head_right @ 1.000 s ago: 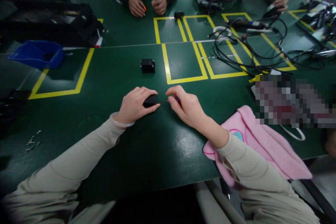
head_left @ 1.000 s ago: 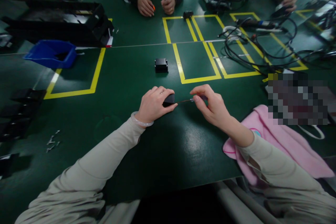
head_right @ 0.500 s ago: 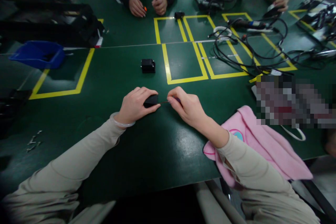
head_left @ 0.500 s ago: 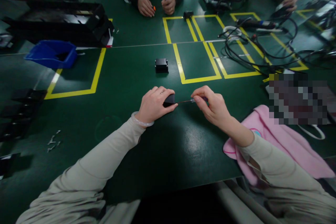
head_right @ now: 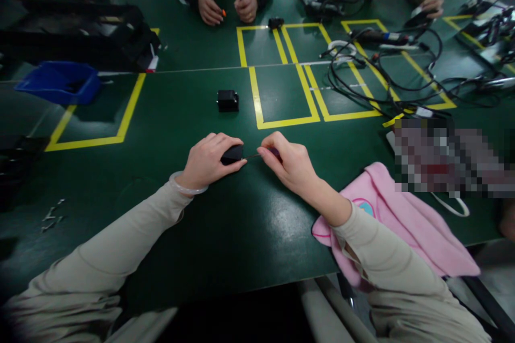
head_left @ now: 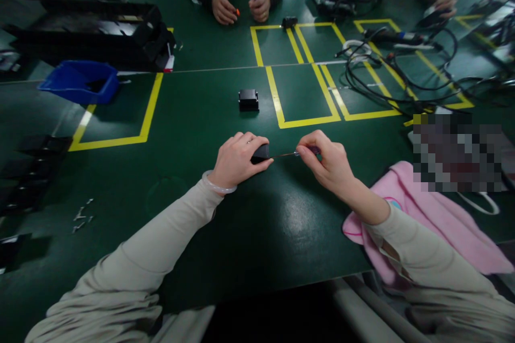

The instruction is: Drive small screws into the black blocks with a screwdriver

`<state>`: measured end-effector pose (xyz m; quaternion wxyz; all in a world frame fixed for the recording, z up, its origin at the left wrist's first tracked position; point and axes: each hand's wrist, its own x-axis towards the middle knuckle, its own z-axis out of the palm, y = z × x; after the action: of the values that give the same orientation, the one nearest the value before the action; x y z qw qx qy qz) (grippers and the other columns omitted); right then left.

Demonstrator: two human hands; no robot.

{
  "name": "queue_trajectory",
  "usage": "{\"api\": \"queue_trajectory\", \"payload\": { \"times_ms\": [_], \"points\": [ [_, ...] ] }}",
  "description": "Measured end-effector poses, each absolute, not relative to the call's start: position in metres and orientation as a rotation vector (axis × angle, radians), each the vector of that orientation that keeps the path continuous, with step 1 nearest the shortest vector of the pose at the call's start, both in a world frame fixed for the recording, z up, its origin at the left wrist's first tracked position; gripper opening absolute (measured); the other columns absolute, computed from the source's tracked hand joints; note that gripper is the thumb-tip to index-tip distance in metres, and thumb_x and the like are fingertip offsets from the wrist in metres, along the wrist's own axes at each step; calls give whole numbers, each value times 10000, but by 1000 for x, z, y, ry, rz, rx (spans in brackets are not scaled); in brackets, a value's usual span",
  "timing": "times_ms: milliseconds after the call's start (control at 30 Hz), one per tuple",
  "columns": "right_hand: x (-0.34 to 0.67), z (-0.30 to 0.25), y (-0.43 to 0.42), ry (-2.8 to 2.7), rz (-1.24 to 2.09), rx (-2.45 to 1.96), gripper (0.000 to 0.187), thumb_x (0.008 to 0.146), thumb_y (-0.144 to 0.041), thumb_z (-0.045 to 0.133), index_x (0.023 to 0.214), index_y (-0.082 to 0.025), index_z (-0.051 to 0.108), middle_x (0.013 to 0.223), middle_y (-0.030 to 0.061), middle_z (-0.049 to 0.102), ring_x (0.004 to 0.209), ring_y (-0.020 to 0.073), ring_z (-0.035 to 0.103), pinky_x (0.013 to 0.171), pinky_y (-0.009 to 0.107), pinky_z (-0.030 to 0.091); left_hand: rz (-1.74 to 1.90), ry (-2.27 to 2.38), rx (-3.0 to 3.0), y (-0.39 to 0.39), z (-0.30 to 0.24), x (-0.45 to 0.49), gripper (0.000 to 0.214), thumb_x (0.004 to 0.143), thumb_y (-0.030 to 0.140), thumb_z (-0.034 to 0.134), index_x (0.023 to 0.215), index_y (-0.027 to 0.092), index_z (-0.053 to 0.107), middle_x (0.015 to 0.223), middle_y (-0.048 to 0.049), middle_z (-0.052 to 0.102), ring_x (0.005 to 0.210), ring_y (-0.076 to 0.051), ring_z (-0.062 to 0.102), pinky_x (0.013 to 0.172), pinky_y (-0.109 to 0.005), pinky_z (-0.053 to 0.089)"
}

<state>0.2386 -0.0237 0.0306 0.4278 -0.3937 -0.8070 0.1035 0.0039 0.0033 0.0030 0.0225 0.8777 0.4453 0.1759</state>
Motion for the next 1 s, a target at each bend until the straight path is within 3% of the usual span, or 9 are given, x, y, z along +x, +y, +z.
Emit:
{"api": "queue_trajectory", "payload": {
  "times_ms": [233, 433, 633, 800, 1000],
  "points": [
    [238, 32, -24, -2017, 301, -965, 67, 977, -197, 507, 1020, -201, 559, 846, 10, 648, 659, 103, 627, 623, 219, 491, 539, 1350, 2732, 4, 4, 4, 407, 922, 525, 574, 1171, 211, 647, 1069, -71, 668, 957, -242, 578, 826, -366, 442],
    [239, 33, -24, -2039, 314, -954, 83, 982, -245, 540, 908, -214, 559, 727, -29, 610, 578, 87, 575, 552, 207, 438, 500, 1315, 2759, 4, 4, 3, 405, 927, 544, 554, 1153, 222, 646, 1051, -63, 660, 938, -238, 574, 796, -361, 426],
    [239, 32, -24, -2016, 373, -980, 73, 977, -232, 501, 1012, -210, 561, 848, 9, 653, 653, 106, 618, 616, 229, 485, 496, 1318, 2754, 3, 5, 3, 394, 929, 529, 553, 1158, 221, 641, 1053, -67, 662, 945, -236, 576, 803, -358, 427],
    [240, 34, -25, -2037, 418, -974, 80, 989, -273, 522, 945, -214, 555, 708, -36, 587, 542, 86, 551, 546, 217, 430, 504, 1316, 2752, 3, 5, 3, 401, 929, 533, 554, 1163, 219, 641, 1060, -71, 662, 946, -239, 575, 808, -367, 433],
    [238, 34, -25, -2015, 424, -949, 66, 997, -238, 489, 988, -207, 547, 752, -28, 590, 569, 82, 562, 566, 215, 432, 502, 1333, 2745, 3, 5, 4, 416, 929, 554, 555, 1157, 218, 644, 1057, -74, 665, 938, -236, 576, 803, -361, 428]
  ]
}}
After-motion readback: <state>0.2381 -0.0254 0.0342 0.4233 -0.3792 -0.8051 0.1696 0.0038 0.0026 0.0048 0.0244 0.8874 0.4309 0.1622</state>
